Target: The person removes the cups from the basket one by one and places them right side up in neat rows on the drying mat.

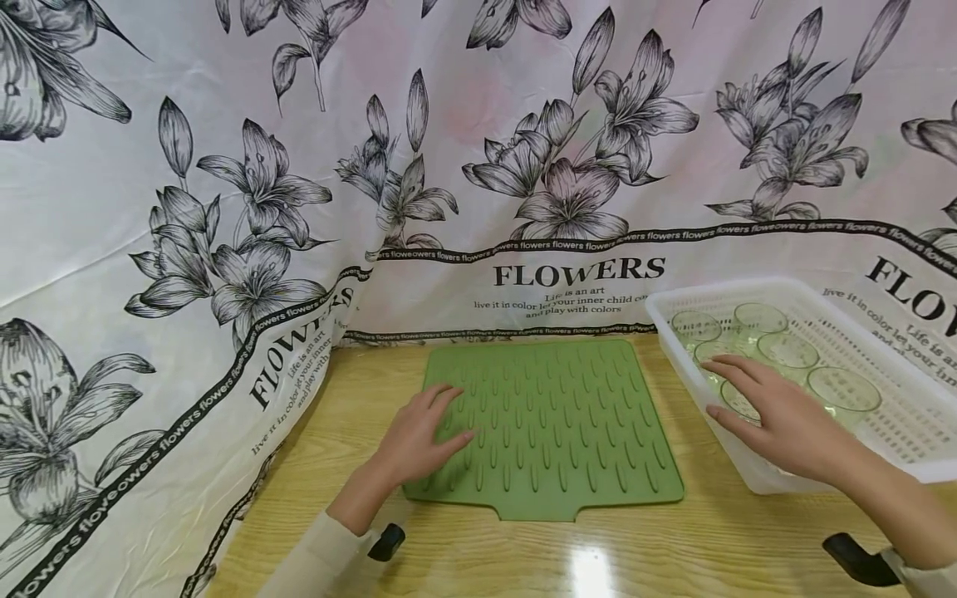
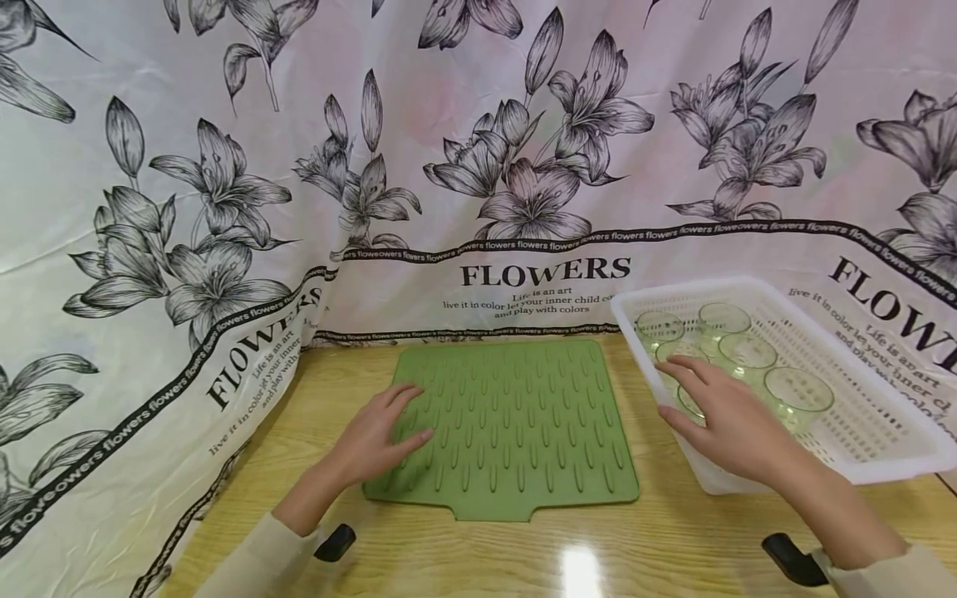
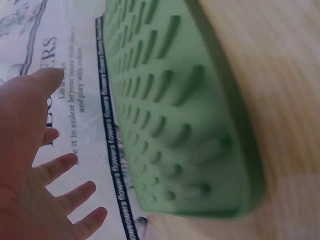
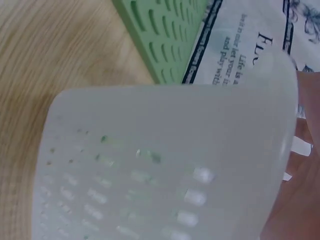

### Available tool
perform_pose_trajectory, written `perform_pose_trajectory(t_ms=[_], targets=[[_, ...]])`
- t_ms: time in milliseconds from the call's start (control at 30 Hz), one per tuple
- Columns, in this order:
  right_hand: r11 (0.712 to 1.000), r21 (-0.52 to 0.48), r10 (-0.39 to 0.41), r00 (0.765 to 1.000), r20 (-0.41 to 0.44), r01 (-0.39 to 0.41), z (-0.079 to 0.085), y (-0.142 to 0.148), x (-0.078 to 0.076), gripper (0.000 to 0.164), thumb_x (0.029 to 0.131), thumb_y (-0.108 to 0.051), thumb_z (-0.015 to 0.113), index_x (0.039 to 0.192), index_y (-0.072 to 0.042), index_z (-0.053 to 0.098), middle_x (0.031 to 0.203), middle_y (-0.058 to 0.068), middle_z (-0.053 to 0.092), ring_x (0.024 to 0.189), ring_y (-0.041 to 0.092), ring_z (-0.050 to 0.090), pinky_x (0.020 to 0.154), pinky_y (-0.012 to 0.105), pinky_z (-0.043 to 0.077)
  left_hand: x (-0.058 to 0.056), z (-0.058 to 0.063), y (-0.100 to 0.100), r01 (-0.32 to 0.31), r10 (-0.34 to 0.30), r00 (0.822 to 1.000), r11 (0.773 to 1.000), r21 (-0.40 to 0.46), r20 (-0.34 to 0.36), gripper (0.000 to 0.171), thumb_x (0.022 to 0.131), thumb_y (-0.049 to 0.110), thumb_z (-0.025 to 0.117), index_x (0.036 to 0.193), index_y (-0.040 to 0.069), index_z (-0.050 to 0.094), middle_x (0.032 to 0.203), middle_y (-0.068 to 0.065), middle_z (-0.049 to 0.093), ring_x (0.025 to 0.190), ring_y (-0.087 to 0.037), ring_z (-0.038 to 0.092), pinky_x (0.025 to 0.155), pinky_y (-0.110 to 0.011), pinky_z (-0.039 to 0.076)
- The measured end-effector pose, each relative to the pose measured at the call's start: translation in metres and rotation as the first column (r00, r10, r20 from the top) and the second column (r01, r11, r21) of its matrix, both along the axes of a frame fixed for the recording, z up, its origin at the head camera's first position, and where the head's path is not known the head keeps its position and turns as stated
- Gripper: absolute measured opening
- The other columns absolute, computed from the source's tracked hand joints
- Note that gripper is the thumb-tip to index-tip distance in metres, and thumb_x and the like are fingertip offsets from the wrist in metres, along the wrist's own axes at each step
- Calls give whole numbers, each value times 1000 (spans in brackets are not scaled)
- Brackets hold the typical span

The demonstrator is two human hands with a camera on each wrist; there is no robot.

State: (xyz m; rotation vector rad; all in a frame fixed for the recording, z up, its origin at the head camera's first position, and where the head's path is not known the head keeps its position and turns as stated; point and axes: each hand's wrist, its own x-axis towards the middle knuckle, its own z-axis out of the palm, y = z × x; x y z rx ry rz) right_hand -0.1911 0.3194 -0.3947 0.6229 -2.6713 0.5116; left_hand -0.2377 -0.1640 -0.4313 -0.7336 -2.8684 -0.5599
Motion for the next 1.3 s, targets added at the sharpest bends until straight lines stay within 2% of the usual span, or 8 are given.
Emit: perform_pose_trajectory(t_ms=[267, 500, 667, 800, 967, 1033, 1300], targets=[[998, -62, -21, 1000, 18, 22, -9, 14, 4, 56, 96, -20, 73, 144, 0, 51, 147, 26, 46, 128, 55, 44, 96, 74, 37, 8, -17, -18, -52, 52, 998, 999, -3, 33, 66, 101, 43, 63, 155, 9, 45, 158, -20, 40, 142, -45, 40, 111, -66, 36], [984, -159, -69, 992, 107, 86, -19, 24, 1, 54, 103, -20, 63, 148, 1, 44, 150, 33, 38, 131, 62, 36, 92, 80, 32, 13, -28, -30, -87, 91, 992, 995, -50, 91, 63, 106, 40, 55, 158, 7, 39, 163, -23, 30, 146, -48, 32, 111, -68, 33], [962, -251, -59, 982, 180, 104, -23, 32, -3, 61, 105, -18, 60, 152, 9, 33, 147, 43, 32, 129, 68, 30, 95, 82, 27, 17, -35, -34, -93, 105, 988, 990, -109, 112, 63, 108, 38, 51, 159, 4, 36, 163, -23, 29, 147, -50, 29, 114, -67, 31], [950, -272, -70, 955, 290, 152, -22, 39, -5, 75, 105, -23, 60, 155, 15, 19, 146, 51, 22, 130, 71, 23, 98, 84, 21, 19, -42, -36, -88, 105, 986, 987, -133, 126, 63, 109, 38, 48, 159, 3, 35, 164, -23, 28, 148, -51, 27, 116, -67, 28], [947, -250, -82, 904, 419, 202, -19, 44, -6, 90, 104, -30, 63, 156, 17, 6, 149, 52, 13, 127, 71, 25, 94, 82, 29, 20, -49, -37, -77, 99, 986, 984, -159, 136, 62, 111, 39, 42, 159, 2, 34, 165, -22, 27, 149, -50, 25, 116, -66, 27], [946, -242, -85, 887, 454, 214, -17, 44, -7, 94, 103, -31, 64, 156, 18, 4, 150, 51, 12, 125, 70, 28, 92, 80, 33, 20, -52, -37, -73, 96, 985, 984, -162, 141, 61, 111, 39, 42, 159, 2, 35, 165, -22, 27, 149, -50, 25, 116, -66, 28], [949, -230, -54, 833, 551, 213, -15, 46, -8, 100, 102, -30, 65, 154, 19, -5, 151, 51, 10, 127, 73, 24, 94, 81, 32, 21, -56, -36, -77, 109, 984, 974, -214, 143, 60, 111, 38, 40, 160, 3, 34, 166, -21, 26, 151, -45, 27, 116, -63, 30]])
